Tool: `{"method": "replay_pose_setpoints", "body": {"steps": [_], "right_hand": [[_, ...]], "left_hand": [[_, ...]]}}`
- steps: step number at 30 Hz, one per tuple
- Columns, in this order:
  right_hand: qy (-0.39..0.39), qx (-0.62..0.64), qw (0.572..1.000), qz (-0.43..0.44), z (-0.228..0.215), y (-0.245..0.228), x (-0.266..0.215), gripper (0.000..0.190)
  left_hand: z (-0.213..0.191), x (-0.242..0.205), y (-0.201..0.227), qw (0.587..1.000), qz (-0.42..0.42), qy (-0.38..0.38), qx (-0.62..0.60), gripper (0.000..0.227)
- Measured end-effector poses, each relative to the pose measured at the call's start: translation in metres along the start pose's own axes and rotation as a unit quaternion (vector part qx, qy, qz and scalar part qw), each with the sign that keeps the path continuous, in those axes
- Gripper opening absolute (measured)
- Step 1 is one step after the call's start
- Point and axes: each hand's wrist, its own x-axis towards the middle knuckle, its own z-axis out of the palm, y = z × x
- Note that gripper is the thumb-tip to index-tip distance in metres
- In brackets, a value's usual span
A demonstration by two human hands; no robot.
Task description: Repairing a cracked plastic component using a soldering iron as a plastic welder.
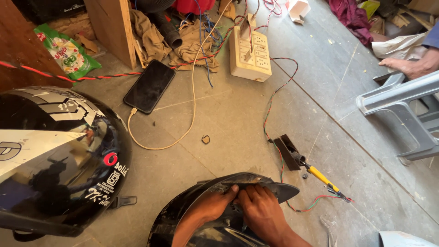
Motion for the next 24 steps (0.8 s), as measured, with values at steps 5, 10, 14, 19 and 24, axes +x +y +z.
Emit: {"method": "replay_pose_setpoints", "body": {"steps": [5, 10, 14, 19, 24], "right_hand": [[-0.002, 0.059, 0.997, 0.045, 0.000, 0.004, -0.007, 0.021], [0.000, 0.082, 0.994, 0.066, -0.003, 0.001, -0.004, 0.020], [-0.016, 0.038, 0.997, 0.070, 0.001, 0.000, -0.003, 0.019], [-0.027, 0.018, 0.997, 0.068, -0.001, 0.002, -0.001, 0.018], [-0.117, 0.048, 0.979, 0.162, -0.003, -0.003, 0.006, 0.023]], "left_hand": [[-0.002, -0.001, -0.001, 0.999, -0.033, 0.011, 0.032, 0.068], [0.005, 0.007, -0.016, 0.993, 0.089, 0.025, -0.074, 0.066], [0.003, 0.003, -0.009, 0.997, 0.012, 0.053, 0.058, 0.069], [-0.002, -0.008, 0.016, 0.989, -0.116, 0.005, 0.090, 0.074], [0.006, 0.007, -0.013, 0.992, 0.031, 0.040, 0.118, 0.068]]}}
